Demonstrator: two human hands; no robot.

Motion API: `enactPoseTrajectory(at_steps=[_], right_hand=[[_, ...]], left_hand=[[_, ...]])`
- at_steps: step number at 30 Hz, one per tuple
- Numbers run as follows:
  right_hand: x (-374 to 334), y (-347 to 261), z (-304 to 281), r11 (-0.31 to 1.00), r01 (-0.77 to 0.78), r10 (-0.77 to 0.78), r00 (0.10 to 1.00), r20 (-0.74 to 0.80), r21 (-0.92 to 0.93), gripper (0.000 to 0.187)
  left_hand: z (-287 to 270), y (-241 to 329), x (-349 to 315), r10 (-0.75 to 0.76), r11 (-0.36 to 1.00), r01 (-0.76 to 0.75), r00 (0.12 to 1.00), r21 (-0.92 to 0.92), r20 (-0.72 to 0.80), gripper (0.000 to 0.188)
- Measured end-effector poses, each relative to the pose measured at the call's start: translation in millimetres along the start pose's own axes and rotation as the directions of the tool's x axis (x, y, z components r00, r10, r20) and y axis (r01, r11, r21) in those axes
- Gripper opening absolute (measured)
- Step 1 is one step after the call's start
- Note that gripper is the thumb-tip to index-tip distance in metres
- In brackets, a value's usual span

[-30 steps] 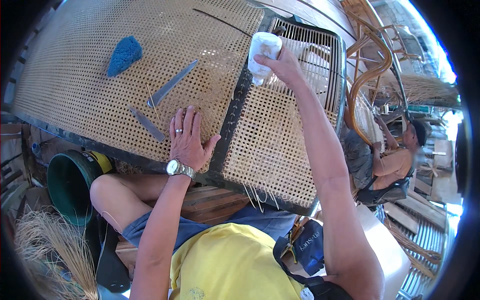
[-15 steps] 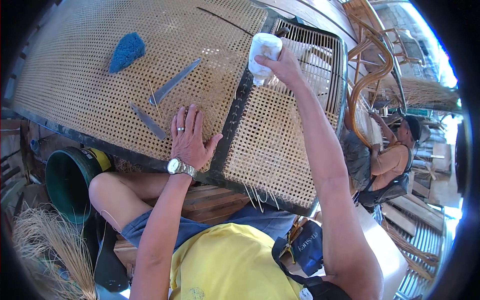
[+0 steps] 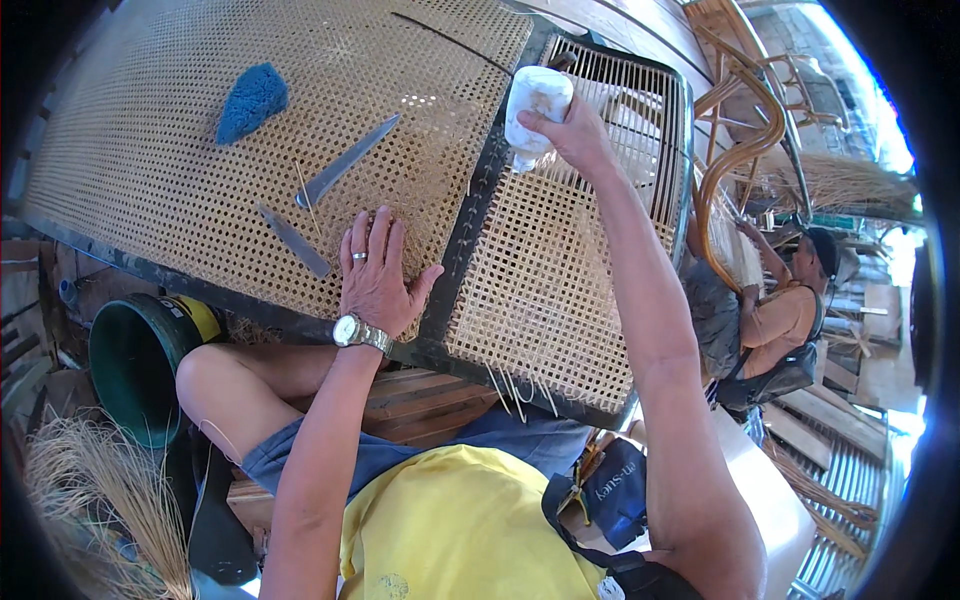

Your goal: Weaving rattan strips into a furniture frame using tools.

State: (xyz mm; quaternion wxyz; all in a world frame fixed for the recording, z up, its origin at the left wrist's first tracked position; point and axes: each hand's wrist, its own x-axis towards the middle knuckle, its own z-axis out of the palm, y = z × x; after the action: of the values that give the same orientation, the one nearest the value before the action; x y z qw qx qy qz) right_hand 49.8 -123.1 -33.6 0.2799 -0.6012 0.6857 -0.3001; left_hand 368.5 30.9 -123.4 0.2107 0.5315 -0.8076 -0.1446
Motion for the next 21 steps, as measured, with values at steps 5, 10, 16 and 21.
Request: enactPoseTrajectory(at_steps=[5, 10, 16, 21], right_hand=[[-5.4, -8.0, 1.8, 0.997, -0.052, 0.052, 0.999, -0.015, -0.063, 0.068], [-11.4, -15.0, -7.0, 0.997, -0.049, 0.050, 0.999, 0.016, -0.067, 0.069], [-12.6, -3.4, -12.3, 0.996, -0.053, 0.052, 0.998, -0.018, -0.071, 0.070], [-13.5, -0.5, -16.3, 0.989, -0.075, 0.072, 0.997, -0.026, -0.125, 0.076]], left_hand=[[-0.8, 0.3, -0.1, -0.004, 1.000, 0.004, 1.000, 0.007, -0.006, 0.080], [-0.8, -0.2, -0.8, -0.002, 1.000, 0.002, 1.000, 0.013, -0.011, 0.079], [0.8, 0.4, -0.4, 0.000, 1.000, 0.000, 1.000, 0.013, -0.014, 0.079], [0.3, 0.0, -0.4, 0.001, 1.000, 0.000, 1.000, 0.013, -0.017, 0.079]])
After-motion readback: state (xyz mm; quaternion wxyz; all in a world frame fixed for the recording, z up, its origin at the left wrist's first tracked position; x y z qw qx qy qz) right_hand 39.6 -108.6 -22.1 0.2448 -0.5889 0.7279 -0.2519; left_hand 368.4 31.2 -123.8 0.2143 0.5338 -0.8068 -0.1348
